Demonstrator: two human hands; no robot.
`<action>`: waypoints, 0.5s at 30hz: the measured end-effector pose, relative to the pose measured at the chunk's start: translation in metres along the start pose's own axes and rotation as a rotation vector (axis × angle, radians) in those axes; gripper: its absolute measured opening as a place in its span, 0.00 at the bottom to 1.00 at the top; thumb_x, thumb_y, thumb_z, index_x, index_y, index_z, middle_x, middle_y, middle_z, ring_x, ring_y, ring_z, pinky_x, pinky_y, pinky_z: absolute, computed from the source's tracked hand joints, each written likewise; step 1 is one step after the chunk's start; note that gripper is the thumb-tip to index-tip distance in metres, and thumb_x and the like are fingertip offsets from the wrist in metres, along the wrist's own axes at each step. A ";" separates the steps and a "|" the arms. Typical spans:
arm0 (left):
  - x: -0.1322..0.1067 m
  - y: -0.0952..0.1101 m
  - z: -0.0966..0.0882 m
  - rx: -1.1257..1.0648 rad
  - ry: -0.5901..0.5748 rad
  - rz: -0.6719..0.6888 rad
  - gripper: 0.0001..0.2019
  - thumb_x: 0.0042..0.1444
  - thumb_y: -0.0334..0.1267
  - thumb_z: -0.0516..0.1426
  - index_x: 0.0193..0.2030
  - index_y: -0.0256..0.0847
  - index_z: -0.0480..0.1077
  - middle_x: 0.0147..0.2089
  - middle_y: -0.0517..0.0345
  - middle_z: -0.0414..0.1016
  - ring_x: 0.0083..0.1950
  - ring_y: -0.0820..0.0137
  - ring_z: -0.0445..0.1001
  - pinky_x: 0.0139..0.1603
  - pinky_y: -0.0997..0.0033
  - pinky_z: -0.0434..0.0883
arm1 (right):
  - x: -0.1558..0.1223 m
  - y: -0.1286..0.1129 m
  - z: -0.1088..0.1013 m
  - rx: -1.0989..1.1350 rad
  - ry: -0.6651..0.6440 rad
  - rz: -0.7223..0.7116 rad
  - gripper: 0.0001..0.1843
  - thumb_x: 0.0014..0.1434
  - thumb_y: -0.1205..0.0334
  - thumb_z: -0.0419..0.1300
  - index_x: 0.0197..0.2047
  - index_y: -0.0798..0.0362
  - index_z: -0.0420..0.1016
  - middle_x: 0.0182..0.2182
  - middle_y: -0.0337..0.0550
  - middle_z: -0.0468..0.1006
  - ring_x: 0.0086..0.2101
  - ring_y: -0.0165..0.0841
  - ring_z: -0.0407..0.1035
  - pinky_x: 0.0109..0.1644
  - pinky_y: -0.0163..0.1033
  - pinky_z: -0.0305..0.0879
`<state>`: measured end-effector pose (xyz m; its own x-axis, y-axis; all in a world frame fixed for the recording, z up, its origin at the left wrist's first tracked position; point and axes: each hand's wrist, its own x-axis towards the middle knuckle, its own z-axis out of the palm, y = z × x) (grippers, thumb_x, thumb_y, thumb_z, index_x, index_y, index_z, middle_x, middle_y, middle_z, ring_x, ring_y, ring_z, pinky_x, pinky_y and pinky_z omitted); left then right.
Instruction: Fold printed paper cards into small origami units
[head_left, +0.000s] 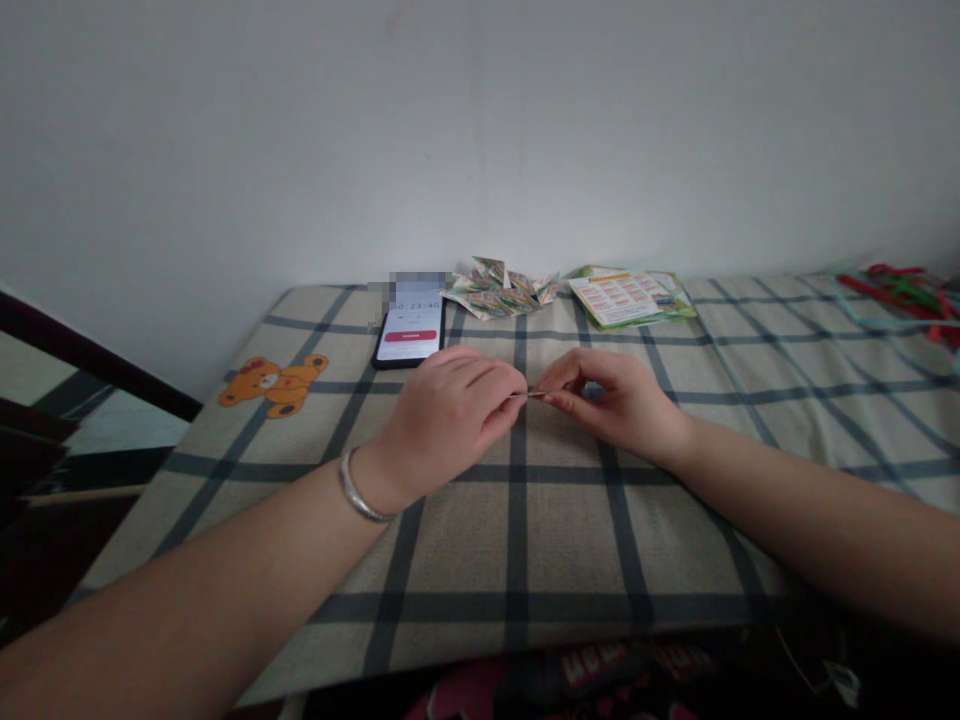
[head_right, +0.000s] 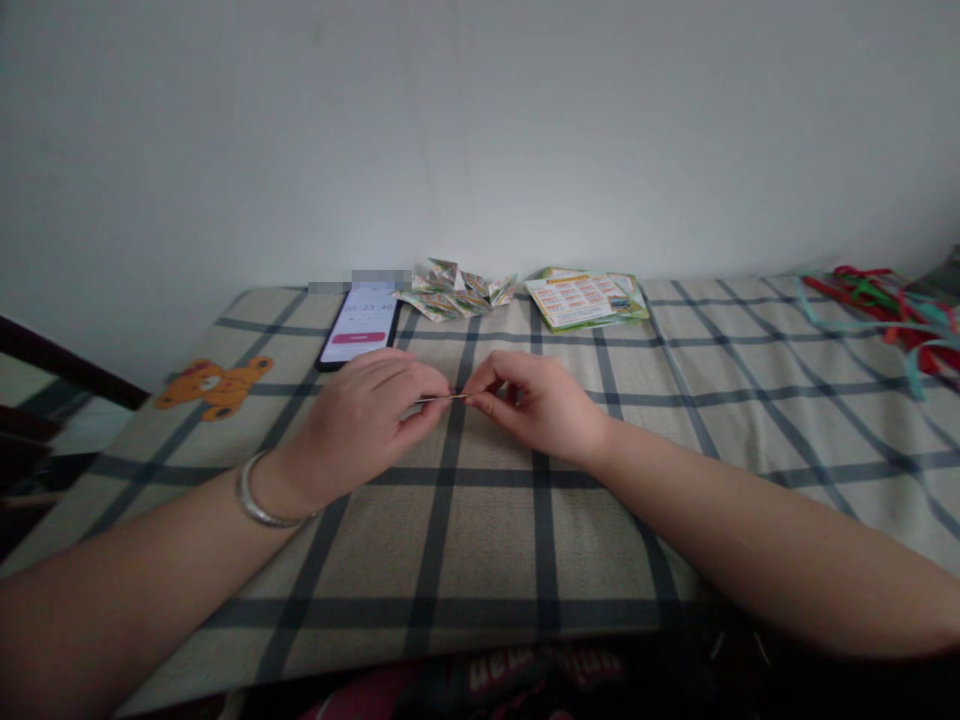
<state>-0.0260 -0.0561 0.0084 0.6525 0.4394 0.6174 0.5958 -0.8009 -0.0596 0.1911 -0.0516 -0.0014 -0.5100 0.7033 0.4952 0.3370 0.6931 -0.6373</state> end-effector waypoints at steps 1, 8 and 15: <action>0.000 0.000 0.000 0.013 -0.005 0.006 0.05 0.62 0.32 0.54 0.35 0.38 0.69 0.33 0.59 0.75 0.37 0.67 0.73 0.45 0.64 0.71 | 0.000 -0.001 -0.001 0.016 -0.015 0.014 0.03 0.60 0.65 0.60 0.36 0.55 0.74 0.32 0.44 0.78 0.30 0.29 0.71 0.31 0.33 0.65; -0.001 -0.001 -0.003 0.156 0.023 0.182 0.06 0.62 0.31 0.53 0.34 0.38 0.69 0.36 0.59 0.77 0.36 0.69 0.74 0.50 0.62 0.71 | 0.002 -0.004 -0.004 0.137 -0.130 0.056 0.12 0.67 0.60 0.51 0.37 0.55 0.73 0.32 0.42 0.77 0.33 0.29 0.70 0.37 0.34 0.66; -0.001 -0.001 -0.001 0.140 -0.017 0.137 0.06 0.62 0.32 0.53 0.34 0.38 0.69 0.34 0.58 0.76 0.36 0.68 0.74 0.48 0.62 0.71 | 0.002 -0.001 0.000 0.122 -0.131 0.147 0.05 0.60 0.62 0.59 0.37 0.55 0.73 0.32 0.42 0.77 0.30 0.29 0.70 0.33 0.34 0.66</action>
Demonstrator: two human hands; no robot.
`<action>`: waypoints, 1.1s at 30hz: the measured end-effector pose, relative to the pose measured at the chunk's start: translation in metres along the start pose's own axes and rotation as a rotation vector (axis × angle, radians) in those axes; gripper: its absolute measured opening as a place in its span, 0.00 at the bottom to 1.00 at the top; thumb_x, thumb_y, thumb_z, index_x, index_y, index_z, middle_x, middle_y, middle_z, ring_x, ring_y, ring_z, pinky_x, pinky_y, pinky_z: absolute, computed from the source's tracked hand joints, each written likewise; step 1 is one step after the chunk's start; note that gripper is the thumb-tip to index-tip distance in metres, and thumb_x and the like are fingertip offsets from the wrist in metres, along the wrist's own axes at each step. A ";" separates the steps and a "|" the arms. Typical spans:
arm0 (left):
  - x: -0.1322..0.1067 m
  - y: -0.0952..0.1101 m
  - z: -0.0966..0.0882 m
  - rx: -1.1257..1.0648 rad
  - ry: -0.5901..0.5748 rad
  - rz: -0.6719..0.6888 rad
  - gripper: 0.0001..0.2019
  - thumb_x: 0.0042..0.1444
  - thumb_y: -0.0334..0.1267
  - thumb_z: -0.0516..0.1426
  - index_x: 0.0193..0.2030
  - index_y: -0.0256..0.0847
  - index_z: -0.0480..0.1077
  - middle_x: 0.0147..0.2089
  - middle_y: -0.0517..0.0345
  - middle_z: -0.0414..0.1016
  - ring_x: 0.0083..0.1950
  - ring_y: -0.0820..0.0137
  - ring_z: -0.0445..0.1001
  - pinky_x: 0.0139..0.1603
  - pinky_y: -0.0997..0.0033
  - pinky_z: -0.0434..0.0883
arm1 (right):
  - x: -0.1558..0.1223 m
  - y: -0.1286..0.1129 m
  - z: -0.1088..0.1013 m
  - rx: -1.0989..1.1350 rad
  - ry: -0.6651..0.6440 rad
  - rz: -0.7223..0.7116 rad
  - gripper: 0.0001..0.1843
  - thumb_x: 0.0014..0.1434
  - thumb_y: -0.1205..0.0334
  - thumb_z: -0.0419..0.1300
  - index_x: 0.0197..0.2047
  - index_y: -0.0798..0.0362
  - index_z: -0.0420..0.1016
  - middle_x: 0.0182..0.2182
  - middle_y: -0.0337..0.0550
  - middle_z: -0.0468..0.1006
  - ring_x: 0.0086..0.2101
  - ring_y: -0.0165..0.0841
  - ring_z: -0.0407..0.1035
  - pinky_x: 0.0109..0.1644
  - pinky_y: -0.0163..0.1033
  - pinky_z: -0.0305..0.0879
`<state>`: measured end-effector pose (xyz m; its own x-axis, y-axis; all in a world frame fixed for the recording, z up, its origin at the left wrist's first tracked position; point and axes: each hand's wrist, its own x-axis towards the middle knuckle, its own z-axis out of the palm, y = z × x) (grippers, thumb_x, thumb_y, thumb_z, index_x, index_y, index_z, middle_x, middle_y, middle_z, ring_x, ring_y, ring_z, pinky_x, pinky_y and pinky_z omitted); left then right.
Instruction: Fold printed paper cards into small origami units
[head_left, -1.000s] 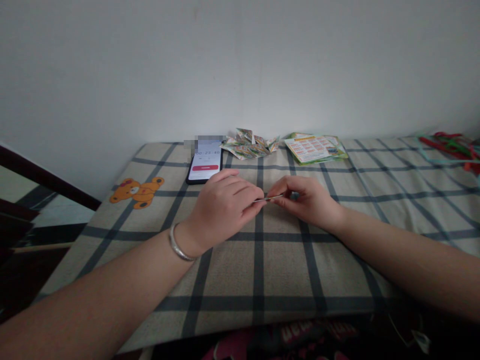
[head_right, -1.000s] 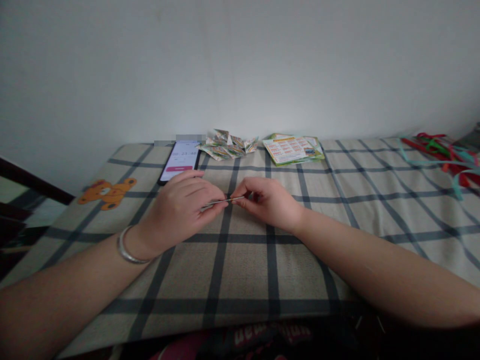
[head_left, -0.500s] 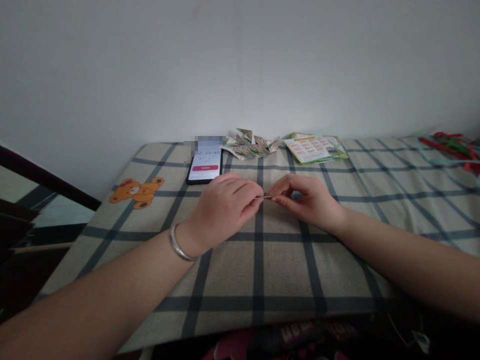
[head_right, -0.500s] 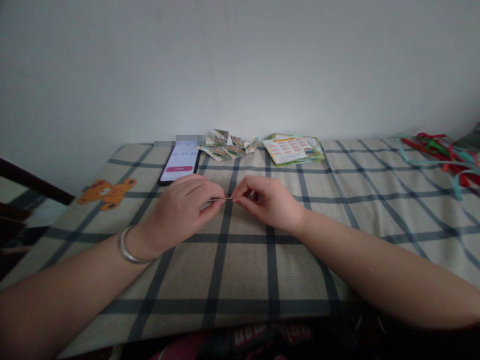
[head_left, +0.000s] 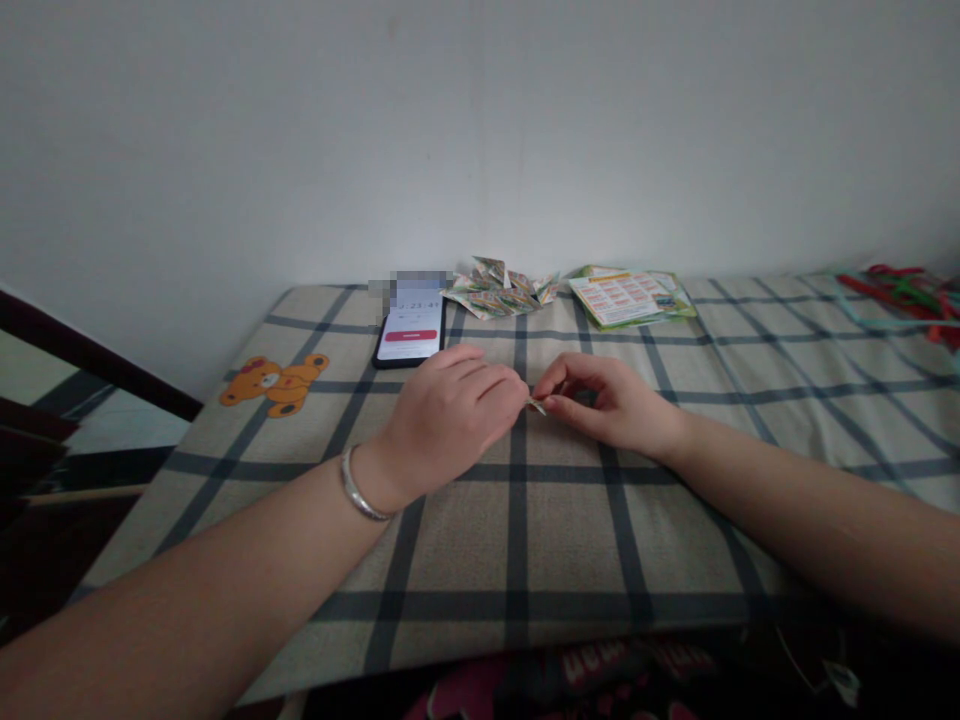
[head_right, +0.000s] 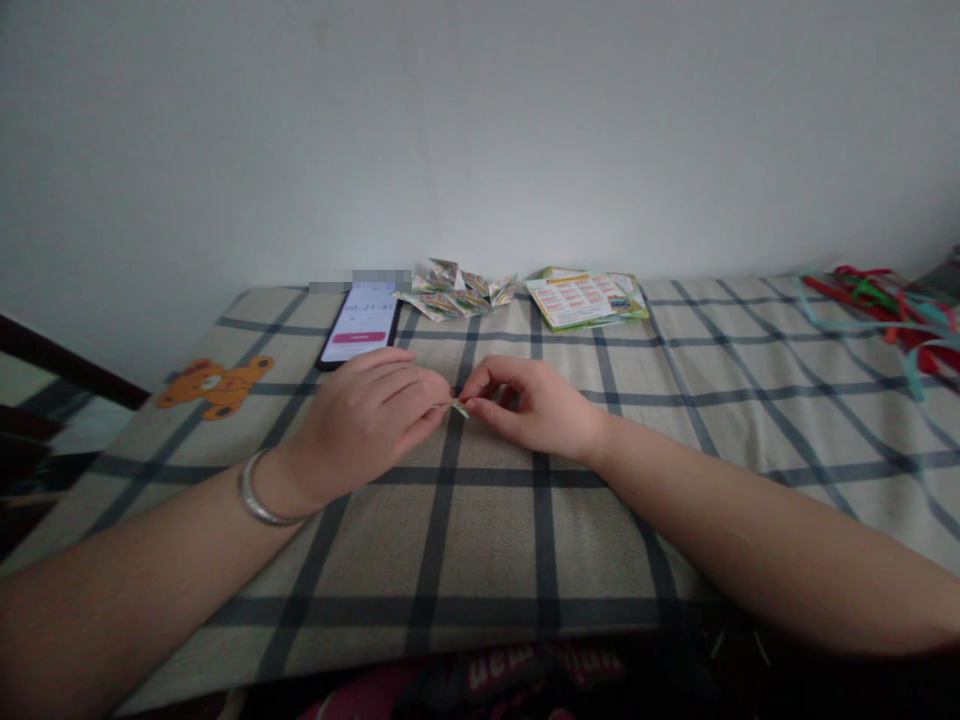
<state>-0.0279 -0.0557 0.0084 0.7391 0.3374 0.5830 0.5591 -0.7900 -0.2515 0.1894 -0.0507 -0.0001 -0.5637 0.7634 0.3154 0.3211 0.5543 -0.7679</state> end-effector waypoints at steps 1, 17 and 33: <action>0.000 0.000 0.000 -0.006 -0.011 -0.008 0.06 0.62 0.32 0.53 0.34 0.38 0.69 0.34 0.58 0.76 0.37 0.68 0.74 0.48 0.62 0.71 | 0.000 0.000 0.001 -0.002 0.006 -0.002 0.05 0.60 0.62 0.59 0.37 0.55 0.73 0.31 0.42 0.77 0.30 0.29 0.70 0.33 0.34 0.67; 0.002 0.008 0.004 -0.101 -0.052 -0.138 0.05 0.62 0.32 0.53 0.35 0.38 0.68 0.33 0.57 0.75 0.38 0.65 0.73 0.48 0.61 0.70 | -0.003 -0.004 0.004 -0.418 0.150 -0.126 0.02 0.56 0.67 0.58 0.34 0.54 0.72 0.26 0.37 0.77 0.25 0.26 0.70 0.28 0.31 0.60; 0.005 0.012 0.003 -0.220 0.015 -0.186 0.06 0.60 0.30 0.52 0.32 0.39 0.67 0.31 0.59 0.75 0.34 0.70 0.71 0.53 0.60 0.69 | -0.002 -0.011 0.008 -0.298 0.074 -0.049 0.02 0.54 0.67 0.56 0.33 0.51 0.67 0.27 0.38 0.74 0.27 0.29 0.68 0.31 0.34 0.62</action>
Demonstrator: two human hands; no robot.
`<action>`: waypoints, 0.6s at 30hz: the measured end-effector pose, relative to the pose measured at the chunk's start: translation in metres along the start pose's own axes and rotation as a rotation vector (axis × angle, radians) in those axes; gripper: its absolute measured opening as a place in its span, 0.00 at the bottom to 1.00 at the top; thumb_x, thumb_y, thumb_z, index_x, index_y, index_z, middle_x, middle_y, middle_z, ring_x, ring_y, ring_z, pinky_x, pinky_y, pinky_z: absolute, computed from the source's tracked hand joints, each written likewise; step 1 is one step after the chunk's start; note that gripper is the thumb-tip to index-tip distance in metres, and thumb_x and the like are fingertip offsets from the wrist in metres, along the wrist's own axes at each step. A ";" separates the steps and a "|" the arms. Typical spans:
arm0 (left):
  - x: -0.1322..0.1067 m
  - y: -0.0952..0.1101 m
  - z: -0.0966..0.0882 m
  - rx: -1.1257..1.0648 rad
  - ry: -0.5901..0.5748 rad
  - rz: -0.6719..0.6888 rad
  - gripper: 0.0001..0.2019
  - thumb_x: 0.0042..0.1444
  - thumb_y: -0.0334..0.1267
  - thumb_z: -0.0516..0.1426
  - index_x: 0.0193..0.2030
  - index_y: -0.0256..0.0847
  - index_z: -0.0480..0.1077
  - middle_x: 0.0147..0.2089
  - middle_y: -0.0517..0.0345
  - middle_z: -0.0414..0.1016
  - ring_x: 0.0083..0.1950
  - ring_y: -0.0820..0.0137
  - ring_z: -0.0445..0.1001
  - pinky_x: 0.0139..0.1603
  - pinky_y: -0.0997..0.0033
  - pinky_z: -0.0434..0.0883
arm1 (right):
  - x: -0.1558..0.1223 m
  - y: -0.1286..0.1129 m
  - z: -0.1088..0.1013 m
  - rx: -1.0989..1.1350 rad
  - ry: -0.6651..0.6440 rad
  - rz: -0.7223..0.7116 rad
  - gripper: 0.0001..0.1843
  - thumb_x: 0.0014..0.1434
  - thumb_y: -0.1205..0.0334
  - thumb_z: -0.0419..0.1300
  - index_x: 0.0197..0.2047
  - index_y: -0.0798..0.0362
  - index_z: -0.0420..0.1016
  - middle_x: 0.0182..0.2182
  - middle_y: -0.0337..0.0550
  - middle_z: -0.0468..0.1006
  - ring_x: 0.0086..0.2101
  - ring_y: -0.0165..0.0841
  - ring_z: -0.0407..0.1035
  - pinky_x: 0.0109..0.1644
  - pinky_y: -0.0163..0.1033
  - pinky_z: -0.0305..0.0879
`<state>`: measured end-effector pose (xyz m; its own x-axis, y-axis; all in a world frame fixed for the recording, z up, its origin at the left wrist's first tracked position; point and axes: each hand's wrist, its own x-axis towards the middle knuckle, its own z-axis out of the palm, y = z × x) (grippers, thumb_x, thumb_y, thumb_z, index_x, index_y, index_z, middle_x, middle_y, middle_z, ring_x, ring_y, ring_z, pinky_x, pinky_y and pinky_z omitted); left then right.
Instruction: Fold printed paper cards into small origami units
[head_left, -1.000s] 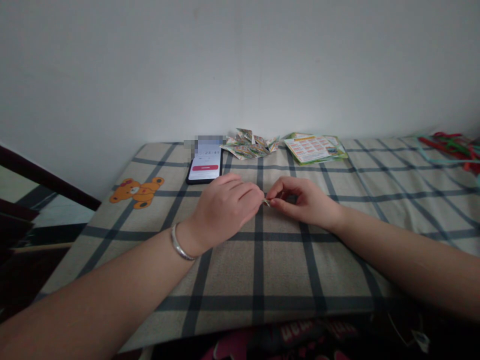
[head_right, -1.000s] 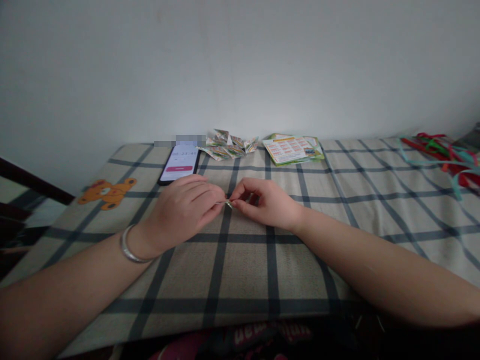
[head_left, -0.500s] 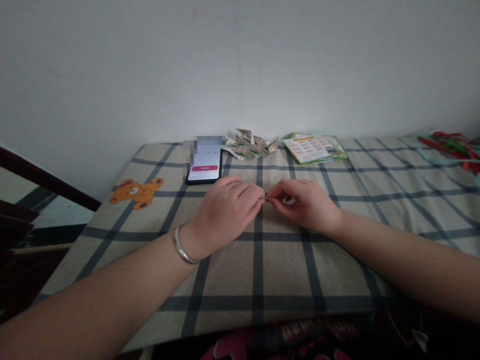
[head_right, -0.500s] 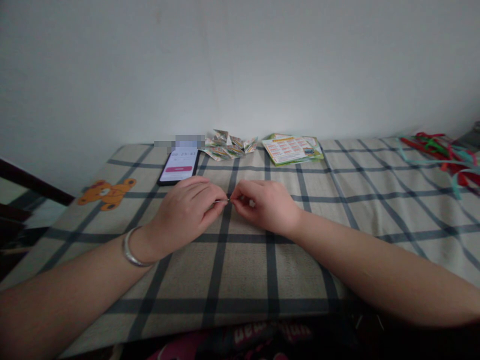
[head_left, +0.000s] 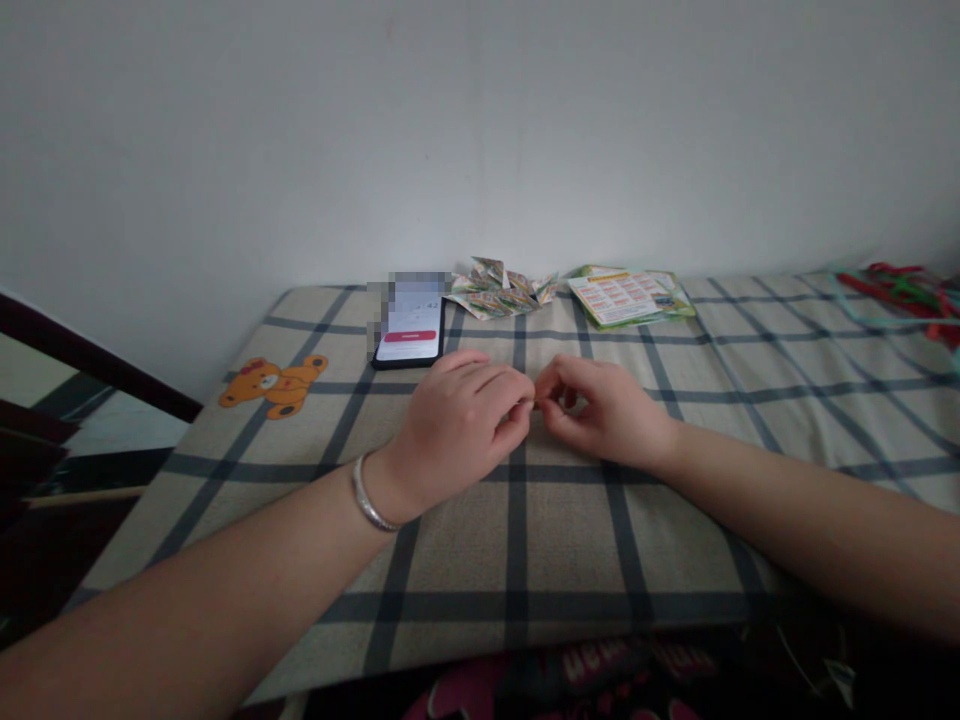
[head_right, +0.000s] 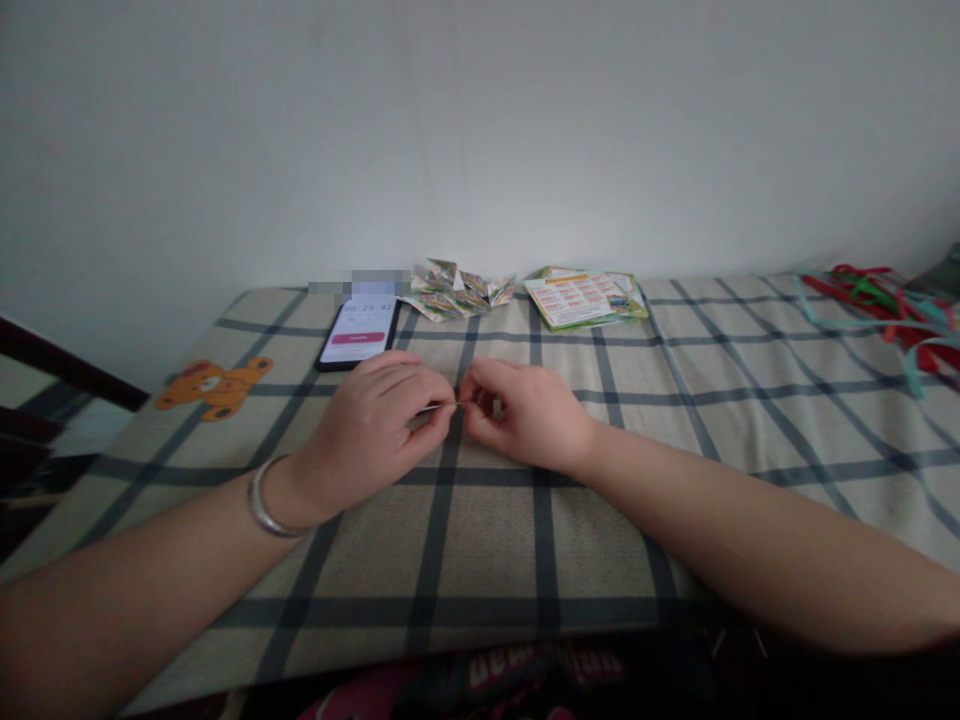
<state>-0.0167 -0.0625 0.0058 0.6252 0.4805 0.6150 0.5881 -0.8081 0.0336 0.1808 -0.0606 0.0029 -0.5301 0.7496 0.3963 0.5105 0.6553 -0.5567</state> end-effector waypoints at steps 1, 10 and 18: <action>0.000 0.000 0.000 0.001 0.002 0.002 0.06 0.60 0.30 0.52 0.32 0.39 0.67 0.31 0.59 0.75 0.34 0.70 0.71 0.53 0.60 0.69 | 0.000 0.001 0.000 0.017 -0.006 0.000 0.02 0.54 0.67 0.56 0.33 0.51 0.67 0.27 0.38 0.74 0.27 0.29 0.69 0.31 0.34 0.62; -0.001 -0.003 -0.001 -0.030 0.030 -0.017 0.04 0.59 0.29 0.54 0.32 0.38 0.67 0.32 0.59 0.75 0.36 0.68 0.72 0.48 0.62 0.69 | 0.001 0.010 -0.002 0.136 0.013 -0.027 0.03 0.55 0.69 0.56 0.33 0.52 0.67 0.27 0.37 0.72 0.26 0.27 0.66 0.28 0.32 0.62; -0.002 -0.010 0.001 -0.246 -0.023 -0.158 0.03 0.62 0.32 0.54 0.37 0.39 0.69 0.36 0.60 0.75 0.38 0.71 0.73 0.41 0.71 0.67 | 0.002 0.012 -0.001 0.242 0.052 0.044 0.04 0.55 0.69 0.57 0.32 0.51 0.66 0.26 0.36 0.71 0.26 0.26 0.65 0.28 0.32 0.61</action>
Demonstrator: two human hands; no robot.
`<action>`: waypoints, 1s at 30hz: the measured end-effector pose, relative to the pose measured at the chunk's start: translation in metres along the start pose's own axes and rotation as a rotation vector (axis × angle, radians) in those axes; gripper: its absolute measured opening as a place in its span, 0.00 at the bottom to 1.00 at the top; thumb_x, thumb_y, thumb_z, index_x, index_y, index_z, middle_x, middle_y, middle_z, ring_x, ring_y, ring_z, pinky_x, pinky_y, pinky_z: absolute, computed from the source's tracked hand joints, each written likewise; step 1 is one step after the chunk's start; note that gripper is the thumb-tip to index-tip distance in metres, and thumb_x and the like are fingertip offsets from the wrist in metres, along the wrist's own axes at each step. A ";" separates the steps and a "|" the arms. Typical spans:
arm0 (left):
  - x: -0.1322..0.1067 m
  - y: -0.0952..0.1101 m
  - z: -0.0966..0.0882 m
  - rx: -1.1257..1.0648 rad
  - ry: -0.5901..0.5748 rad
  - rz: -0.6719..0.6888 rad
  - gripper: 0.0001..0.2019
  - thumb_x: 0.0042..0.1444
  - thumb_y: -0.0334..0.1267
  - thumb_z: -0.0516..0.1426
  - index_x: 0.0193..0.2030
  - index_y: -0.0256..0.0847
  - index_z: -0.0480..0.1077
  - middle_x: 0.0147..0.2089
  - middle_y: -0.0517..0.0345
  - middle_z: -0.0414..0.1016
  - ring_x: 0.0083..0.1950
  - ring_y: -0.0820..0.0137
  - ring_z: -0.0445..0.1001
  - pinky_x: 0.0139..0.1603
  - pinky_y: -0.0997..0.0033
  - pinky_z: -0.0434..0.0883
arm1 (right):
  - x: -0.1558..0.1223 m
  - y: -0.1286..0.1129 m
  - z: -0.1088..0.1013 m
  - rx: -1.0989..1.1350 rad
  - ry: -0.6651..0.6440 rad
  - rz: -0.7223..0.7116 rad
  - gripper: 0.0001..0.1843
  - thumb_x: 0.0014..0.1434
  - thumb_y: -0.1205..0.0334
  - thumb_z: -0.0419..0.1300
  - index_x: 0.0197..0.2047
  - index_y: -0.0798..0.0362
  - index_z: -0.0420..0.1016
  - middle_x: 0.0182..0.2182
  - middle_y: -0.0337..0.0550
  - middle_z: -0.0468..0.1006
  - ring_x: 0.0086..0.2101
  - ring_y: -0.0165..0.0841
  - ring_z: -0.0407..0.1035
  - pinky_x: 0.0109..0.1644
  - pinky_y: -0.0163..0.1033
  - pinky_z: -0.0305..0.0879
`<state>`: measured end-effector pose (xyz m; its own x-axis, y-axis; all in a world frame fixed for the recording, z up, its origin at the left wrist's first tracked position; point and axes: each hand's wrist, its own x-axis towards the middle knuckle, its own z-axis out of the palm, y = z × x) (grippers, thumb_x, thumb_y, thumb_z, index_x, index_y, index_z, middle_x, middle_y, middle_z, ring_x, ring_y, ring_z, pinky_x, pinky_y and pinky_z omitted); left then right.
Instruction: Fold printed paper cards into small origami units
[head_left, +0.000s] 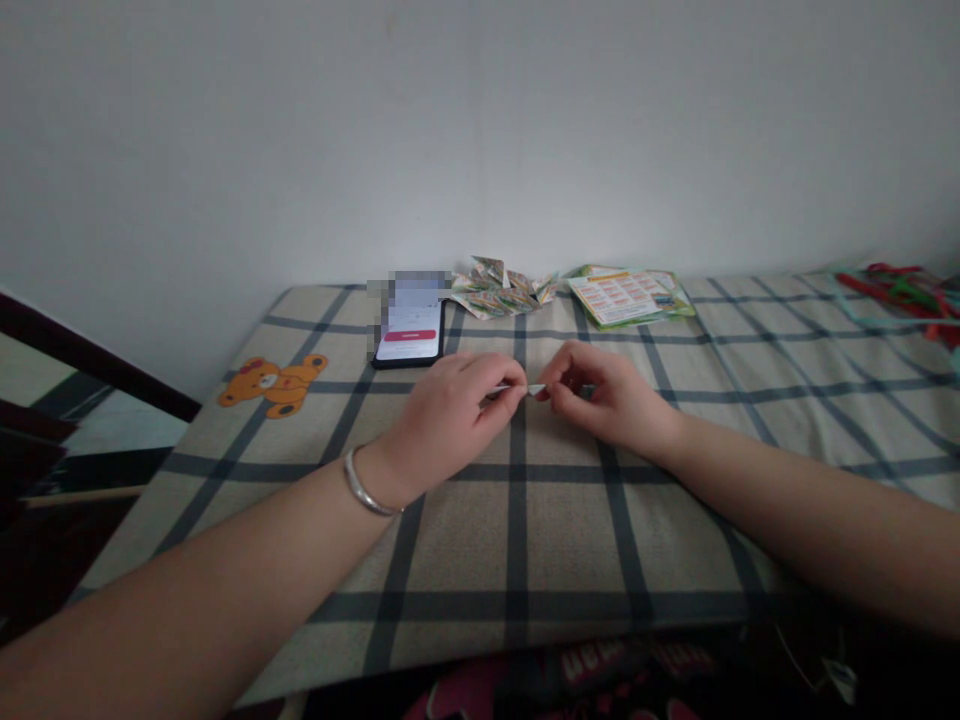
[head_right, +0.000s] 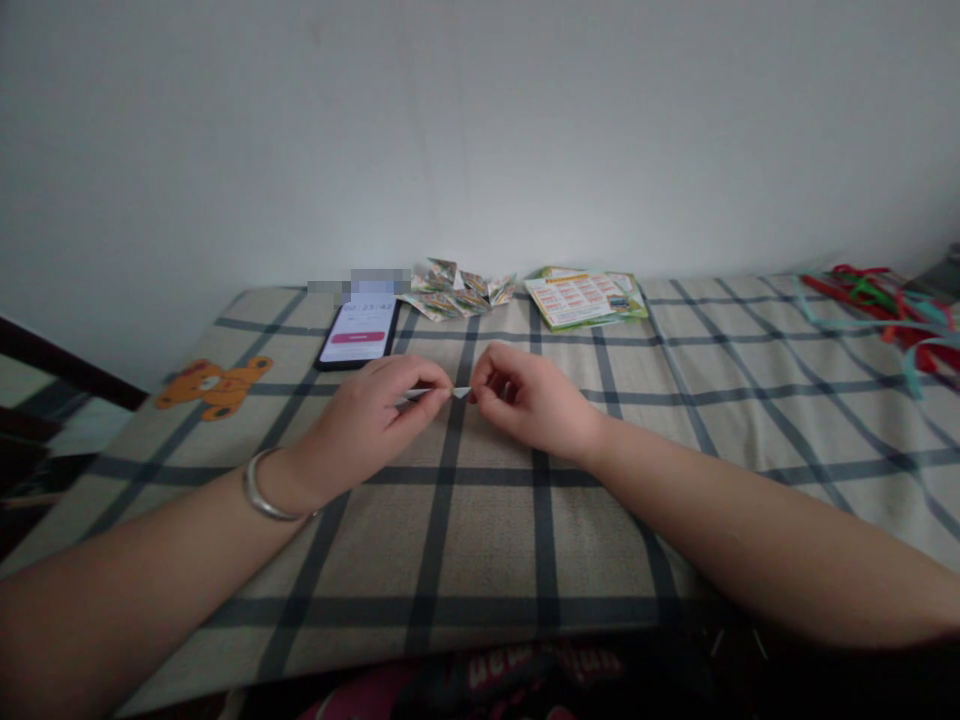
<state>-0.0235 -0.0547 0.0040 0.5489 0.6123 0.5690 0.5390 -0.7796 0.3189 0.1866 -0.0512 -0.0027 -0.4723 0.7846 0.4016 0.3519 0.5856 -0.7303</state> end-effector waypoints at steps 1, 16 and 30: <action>0.000 -0.001 0.000 -0.035 0.006 -0.021 0.04 0.62 0.32 0.53 0.38 0.39 0.69 0.36 0.60 0.75 0.38 0.72 0.73 0.40 0.72 0.68 | 0.000 0.001 0.000 0.027 0.016 0.027 0.04 0.56 0.69 0.57 0.32 0.51 0.65 0.26 0.36 0.71 0.26 0.26 0.65 0.28 0.32 0.61; 0.001 -0.014 0.006 -0.417 0.073 -0.346 0.08 0.62 0.35 0.54 0.45 0.37 0.72 0.41 0.54 0.79 0.40 0.71 0.78 0.38 0.74 0.75 | 0.008 0.007 0.000 0.385 0.174 0.135 0.11 0.60 0.54 0.60 0.34 0.50 0.63 0.27 0.36 0.73 0.28 0.26 0.69 0.27 0.31 0.63; 0.001 -0.018 0.010 -0.615 0.001 -0.465 0.09 0.62 0.34 0.52 0.47 0.39 0.69 0.31 0.58 0.77 0.25 0.73 0.75 0.19 0.78 0.70 | 0.004 0.009 0.002 0.365 0.028 0.122 0.14 0.57 0.54 0.64 0.43 0.49 0.66 0.32 0.37 0.72 0.30 0.28 0.69 0.35 0.36 0.68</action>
<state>-0.0265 -0.0388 -0.0085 0.3519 0.8951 0.2739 0.2615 -0.3749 0.8894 0.1865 -0.0433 -0.0093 -0.4205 0.8524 0.3108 0.0911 0.3805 -0.9203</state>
